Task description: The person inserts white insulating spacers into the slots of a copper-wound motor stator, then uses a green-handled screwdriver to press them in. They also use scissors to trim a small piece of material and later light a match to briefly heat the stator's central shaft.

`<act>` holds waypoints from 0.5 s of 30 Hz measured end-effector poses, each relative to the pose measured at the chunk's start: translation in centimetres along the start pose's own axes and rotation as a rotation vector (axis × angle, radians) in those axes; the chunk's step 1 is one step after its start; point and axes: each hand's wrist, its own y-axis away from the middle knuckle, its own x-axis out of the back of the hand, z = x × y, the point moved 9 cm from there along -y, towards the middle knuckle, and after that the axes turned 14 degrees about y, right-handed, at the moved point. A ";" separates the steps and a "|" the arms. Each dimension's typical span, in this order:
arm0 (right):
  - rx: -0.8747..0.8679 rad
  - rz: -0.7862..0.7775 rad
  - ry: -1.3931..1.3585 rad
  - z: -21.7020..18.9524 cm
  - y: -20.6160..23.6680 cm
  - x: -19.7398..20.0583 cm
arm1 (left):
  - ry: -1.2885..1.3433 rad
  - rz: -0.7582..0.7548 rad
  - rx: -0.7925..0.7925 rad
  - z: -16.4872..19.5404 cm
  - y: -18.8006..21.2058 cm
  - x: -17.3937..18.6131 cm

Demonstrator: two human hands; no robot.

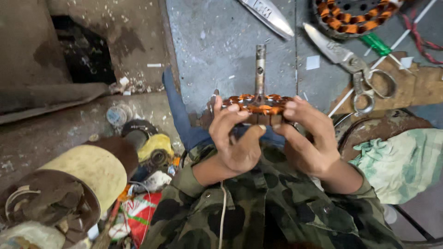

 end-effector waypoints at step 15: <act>-0.531 0.121 0.471 15.7 6.1 7.2 | 0.326 -0.333 0.228 -3.1 -5.0 -0.5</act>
